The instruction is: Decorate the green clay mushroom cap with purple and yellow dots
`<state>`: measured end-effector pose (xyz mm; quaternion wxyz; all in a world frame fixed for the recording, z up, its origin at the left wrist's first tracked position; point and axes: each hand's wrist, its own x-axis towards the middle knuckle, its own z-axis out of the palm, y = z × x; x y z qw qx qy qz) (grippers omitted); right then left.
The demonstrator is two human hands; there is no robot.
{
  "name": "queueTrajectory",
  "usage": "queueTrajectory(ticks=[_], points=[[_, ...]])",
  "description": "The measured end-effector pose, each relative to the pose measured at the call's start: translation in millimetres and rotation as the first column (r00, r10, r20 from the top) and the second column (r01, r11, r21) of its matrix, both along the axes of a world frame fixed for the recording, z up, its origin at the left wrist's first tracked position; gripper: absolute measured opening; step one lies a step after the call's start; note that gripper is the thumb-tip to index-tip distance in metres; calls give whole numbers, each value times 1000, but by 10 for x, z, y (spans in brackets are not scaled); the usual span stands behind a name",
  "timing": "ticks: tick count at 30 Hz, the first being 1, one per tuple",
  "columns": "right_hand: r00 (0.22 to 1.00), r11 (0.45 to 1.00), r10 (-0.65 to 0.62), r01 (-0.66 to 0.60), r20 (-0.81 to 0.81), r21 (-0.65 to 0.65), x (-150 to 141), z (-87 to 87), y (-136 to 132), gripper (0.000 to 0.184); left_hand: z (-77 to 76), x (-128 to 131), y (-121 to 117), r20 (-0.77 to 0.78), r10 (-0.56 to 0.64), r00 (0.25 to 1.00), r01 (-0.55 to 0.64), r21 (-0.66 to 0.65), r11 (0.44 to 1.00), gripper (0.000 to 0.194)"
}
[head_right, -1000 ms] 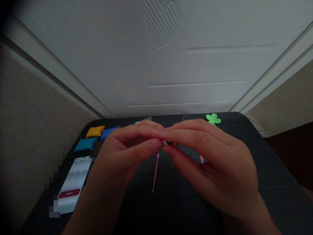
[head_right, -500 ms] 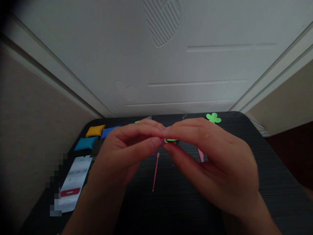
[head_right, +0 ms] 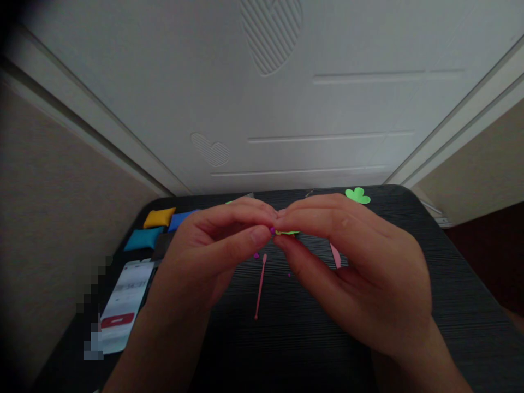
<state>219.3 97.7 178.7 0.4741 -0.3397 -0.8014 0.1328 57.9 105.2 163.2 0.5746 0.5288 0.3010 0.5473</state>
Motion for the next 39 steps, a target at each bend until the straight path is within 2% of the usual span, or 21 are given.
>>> queueTrajectory(ticks=[5, 20, 27, 31, 35, 39], points=[[1000, 999, 10, -11, -13, -34, 8, -4, 3, 47, 14, 0, 5, 5, -16, 1000, 16, -14, 1000, 10], [998, 994, 8, -15, -64, -109, 38, 20, 14, 34, 9, -23, 5, -26, -46, 999, 46, 10, 999, 10], [994, 984, 51, -67, -98, -166, 45, 32, 14, 32, 30, -24, 0, -49, -60, 997, 59, -18, 998, 8], [997, 986, 29, -41, -77, -162, 54, 38, 9, 34, 28, -23, 2, -67, -55, 996, 54, -12, 998, 8], [996, 981, 6, -23, -90, -193, 45, 25, -13, 29, 19, -13, 5, -73, -51, 996, 51, -2, 999, 8], [972, 981, -75, 31, -222, -192, -18, -18, -53, 24, 10, -12, 10, -40, -41, 998, 41, -9, 999, 9]])
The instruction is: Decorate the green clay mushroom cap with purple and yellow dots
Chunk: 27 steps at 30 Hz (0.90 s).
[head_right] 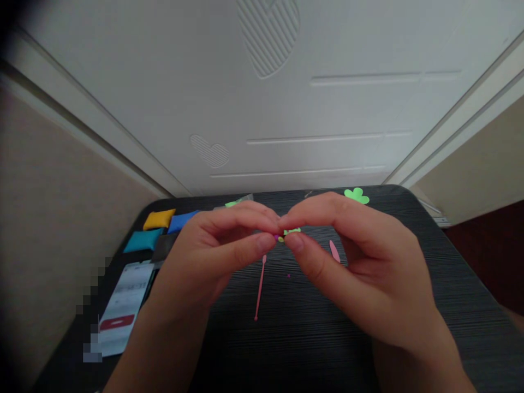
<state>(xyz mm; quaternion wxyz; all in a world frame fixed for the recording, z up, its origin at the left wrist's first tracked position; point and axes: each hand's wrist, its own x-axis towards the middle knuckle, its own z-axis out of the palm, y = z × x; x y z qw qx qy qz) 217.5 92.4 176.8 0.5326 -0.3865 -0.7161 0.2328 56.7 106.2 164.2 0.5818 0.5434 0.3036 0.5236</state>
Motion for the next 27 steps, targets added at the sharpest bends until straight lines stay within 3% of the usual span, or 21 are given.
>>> queueTrajectory(ticks=[13, 16, 22, 27], points=[[995, 1000, -30, 30, -97, -8, -118, -6, 3, 26, 3, 10, -11, 65, -8, 998, 11, -44, 999, 9], [993, 1000, -24, 24, -117, 5, -122, -12, 13, 24, -4, 19, 0, 162, -32, 986, 53, -132, 990, 7], [985, 997, -70, 73, -157, 19, -143, -31, 54, 24, -62, 102, 44, 511, -91, 855, 318, -376, 870, 7], [991, 997, -61, 67, -122, 49, -110, -29, 56, 26, -92, 148, 36, 574, -92, 814, 382, -408, 829, 7]])
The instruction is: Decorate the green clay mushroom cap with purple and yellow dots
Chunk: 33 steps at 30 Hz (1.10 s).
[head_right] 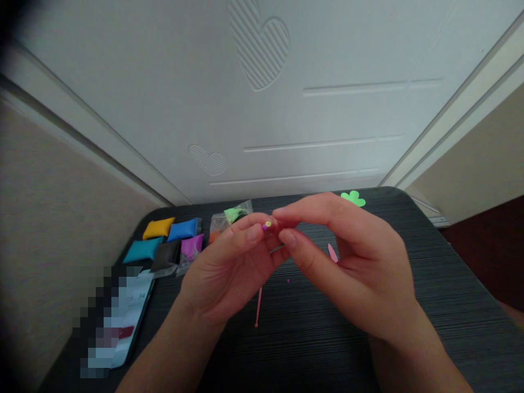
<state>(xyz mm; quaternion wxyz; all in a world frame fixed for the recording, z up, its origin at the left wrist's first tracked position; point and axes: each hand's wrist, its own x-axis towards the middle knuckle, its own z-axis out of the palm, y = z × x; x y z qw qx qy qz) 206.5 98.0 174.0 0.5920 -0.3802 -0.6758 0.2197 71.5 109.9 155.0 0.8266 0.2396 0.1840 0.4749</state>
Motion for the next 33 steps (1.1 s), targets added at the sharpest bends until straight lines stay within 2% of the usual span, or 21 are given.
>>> queueTrajectory(ticks=[4, 9, 26, 33], points=[[992, 996, 86, -89, 94, 19, 34, 14, 17, 26, 9, -6, -7, -65, 11, 998, -10, 24, 1000, 8], [982, 994, 105, -108, 157, 13, 63, 28, 40, 23, 18, -12, -5, -109, 33, 993, -29, 37, 999, 9], [988, 993, 114, -116, 101, 18, 106, -10, 43, 21, 0, -32, 16, -127, 25, 992, -13, 95, 995, 9], [992, 993, 102, -98, 69, -69, 133, -13, 38, 17, 25, -36, -3, -142, 66, 988, -50, 116, 992, 8]])
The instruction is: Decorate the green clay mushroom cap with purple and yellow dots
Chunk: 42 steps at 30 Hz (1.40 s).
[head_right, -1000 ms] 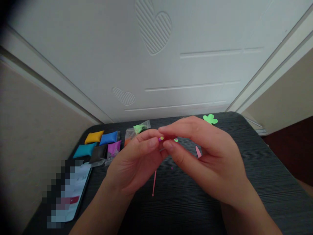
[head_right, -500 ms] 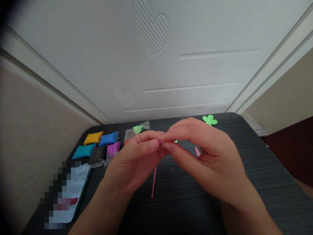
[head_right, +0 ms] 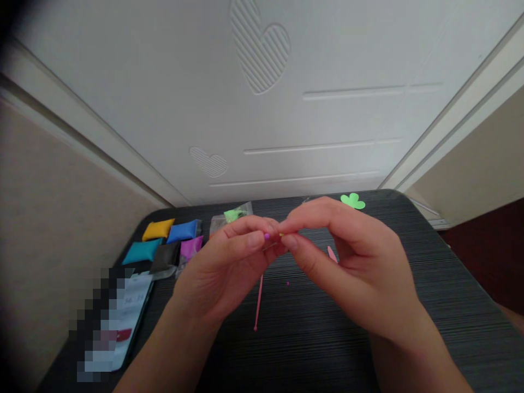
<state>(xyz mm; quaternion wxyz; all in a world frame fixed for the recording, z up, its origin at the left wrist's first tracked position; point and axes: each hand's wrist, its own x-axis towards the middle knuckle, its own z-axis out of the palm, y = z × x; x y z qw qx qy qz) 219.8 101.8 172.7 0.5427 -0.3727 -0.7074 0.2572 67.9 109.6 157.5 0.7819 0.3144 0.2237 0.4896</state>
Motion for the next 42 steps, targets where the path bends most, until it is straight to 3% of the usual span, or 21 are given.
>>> queueTrajectory(ticks=[5, 10, 15, 23, 42], points=[[995, 992, 103, -104, -12, -66, 2, -7, 14, 18, 9, -34, -3, 4, 29, 1000, -29, 42, 999, 7], [969, 985, 125, -146, -211, -87, -61, -37, 17, 11, 24, -97, 14, -9, 84, 996, -83, 48, 995, 7], [898, 936, 241, -315, -368, -157, -66, -81, 52, 8, 47, -116, 5, -14, 114, 993, -113, 55, 992, 6], [828, 874, 326, -448, -455, -188, -51, -120, 98, 7, 44, -110, 10, -14, 103, 995, -102, 73, 992, 7], [818, 877, 322, -447, -477, -175, -15, -124, 117, 7, 62, -113, 12, -52, 130, 990, -126, 65, 990, 6]])
